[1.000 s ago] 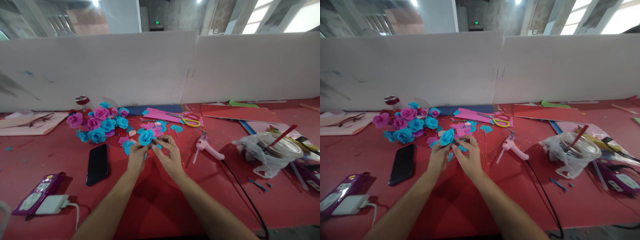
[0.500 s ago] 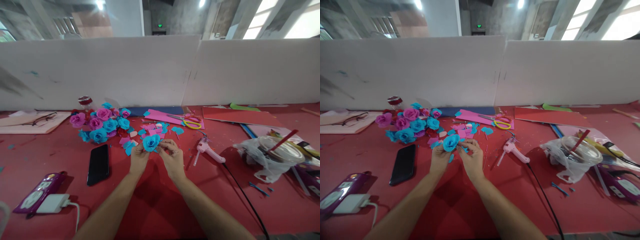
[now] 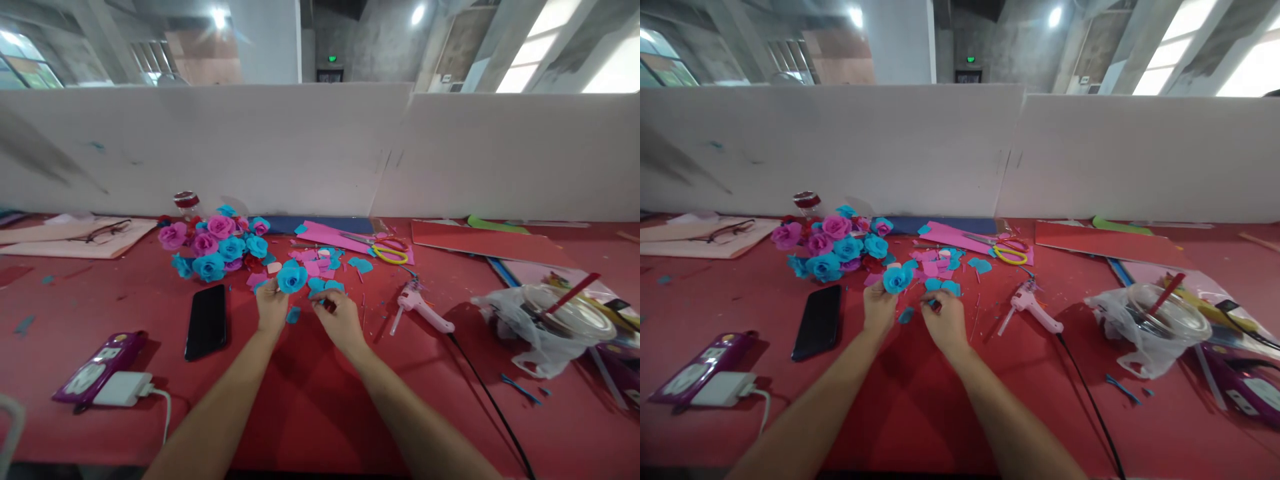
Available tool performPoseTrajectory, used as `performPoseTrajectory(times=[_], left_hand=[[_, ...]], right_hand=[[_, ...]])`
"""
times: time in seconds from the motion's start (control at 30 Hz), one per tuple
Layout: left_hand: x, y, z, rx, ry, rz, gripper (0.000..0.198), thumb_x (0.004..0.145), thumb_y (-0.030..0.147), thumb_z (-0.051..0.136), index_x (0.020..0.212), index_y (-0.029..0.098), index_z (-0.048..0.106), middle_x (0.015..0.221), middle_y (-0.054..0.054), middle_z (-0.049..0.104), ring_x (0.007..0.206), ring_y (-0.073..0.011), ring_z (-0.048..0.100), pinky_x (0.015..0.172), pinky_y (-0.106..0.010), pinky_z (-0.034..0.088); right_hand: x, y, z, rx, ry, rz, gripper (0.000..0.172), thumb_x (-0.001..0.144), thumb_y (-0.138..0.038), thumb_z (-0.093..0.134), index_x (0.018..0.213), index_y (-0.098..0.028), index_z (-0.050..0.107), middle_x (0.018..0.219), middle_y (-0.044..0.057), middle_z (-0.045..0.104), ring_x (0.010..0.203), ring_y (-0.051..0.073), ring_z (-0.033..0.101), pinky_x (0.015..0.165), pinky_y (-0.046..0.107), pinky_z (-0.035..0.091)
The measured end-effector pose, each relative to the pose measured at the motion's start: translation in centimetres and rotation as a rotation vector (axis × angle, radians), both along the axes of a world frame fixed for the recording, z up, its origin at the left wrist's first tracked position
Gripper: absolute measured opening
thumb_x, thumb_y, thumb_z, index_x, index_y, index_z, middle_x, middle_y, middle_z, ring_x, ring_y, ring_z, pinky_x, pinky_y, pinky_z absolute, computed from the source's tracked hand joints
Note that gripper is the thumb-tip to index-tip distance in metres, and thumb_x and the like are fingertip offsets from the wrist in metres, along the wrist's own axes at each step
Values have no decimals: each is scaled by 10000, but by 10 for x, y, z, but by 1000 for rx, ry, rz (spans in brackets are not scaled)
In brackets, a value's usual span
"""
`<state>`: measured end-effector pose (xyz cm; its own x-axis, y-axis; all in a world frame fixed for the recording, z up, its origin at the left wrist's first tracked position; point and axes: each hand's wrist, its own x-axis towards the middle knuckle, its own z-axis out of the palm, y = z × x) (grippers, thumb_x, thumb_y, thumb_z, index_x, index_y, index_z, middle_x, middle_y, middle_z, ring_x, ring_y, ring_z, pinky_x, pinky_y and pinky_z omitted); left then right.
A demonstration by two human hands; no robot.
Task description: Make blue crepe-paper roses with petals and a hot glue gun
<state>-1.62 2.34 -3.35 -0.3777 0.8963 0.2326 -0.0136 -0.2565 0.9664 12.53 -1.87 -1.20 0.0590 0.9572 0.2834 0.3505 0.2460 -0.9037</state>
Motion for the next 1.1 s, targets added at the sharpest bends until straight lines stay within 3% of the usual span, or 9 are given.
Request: performPoseTrajectory(times=[0.13, 0.3, 0.47, 0.57, 0.67, 0.8, 0.9, 0.97, 1.1], left_hand=[[0, 4, 2, 17, -103, 20, 119, 612, 266, 757, 605, 180, 675, 556, 32, 594, 582, -128, 543, 634, -275, 465], [2, 4, 10, -42, -181, -37, 212, 609, 315, 771, 755, 166, 732, 725, -11, 691, 725, -135, 612, 754, -274, 468], [0, 3, 12, -17, -300, -128, 240, 646, 366, 754, 727, 158, 665, 636, 23, 597, 609, -83, 539, 645, -224, 438], [-2, 3, 17, -5, -350, -159, 244, 666, 357, 751, 703, 158, 613, 620, 40, 536, 576, -62, 486, 598, -197, 415], [-7, 6, 19, 24, -382, -144, 224, 700, 350, 726, 725, 166, 602, 654, 43, 526, 547, -46, 434, 586, -185, 406], [-14, 12, 17, 57, -367, -71, 209, 731, 373, 675, 721, 181, 594, 702, 36, 559, 497, -41, 375, 506, -178, 351], [-14, 13, 16, -14, -221, 1, 190, 701, 360, 683, 758, 184, 641, 735, 17, 615, 535, -63, 435, 518, -192, 351], [-12, 11, 14, -77, -112, -42, 166, 632, 295, 726, 731, 173, 672, 715, 2, 641, 617, -105, 515, 575, -215, 382], [-4, 9, 5, -185, 106, -125, 48, 599, 206, 724, 614, 177, 689, 605, -15, 642, 644, -159, 558, 668, -273, 413]], right_hand=[[-2, -3, -6, 17, -263, 87, 150, 784, -189, 592, 793, -243, 732, 805, 25, 722, 671, 162, 616, 626, 275, 442], [-1, -10, -2, 75, -518, 155, 216, 850, -354, 599, 689, -255, 703, 595, 1, 664, 516, 139, 548, 500, 248, 307], [-5, -17, 3, 309, -616, 429, 230, 860, -318, 594, 666, -231, 683, 620, 10, 675, 575, 140, 580, 601, 257, 365], [-2, -19, 14, 371, -638, 487, 196, 854, -260, 592, 688, -219, 687, 648, 30, 689, 605, 155, 599, 652, 276, 393], [20, -17, 31, 286, -630, 351, 189, 833, -146, 552, 777, -240, 706, 738, 31, 712, 672, 166, 627, 685, 276, 419], [85, -17, 43, 94, -787, 37, 353, 787, -38, 477, 986, -229, 695, 984, 61, 715, 913, 211, 634, 825, 309, 444], [135, -26, 34, -49, -1010, -249, 358, 777, -47, 464, 1051, -141, 675, 1080, 147, 671, 1001, 262, 598, 918, 372, 404], [158, -34, 22, -131, -1112, -385, 391, 764, -75, 484, 1119, -126, 641, 1154, 170, 632, 1057, 284, 563, 935, 401, 386], [176, -46, 2, -167, -1206, -452, 457, 775, -144, 489, 1224, -116, 568, 1262, 181, 558, 1153, 306, 486, 898, 403, 391]])
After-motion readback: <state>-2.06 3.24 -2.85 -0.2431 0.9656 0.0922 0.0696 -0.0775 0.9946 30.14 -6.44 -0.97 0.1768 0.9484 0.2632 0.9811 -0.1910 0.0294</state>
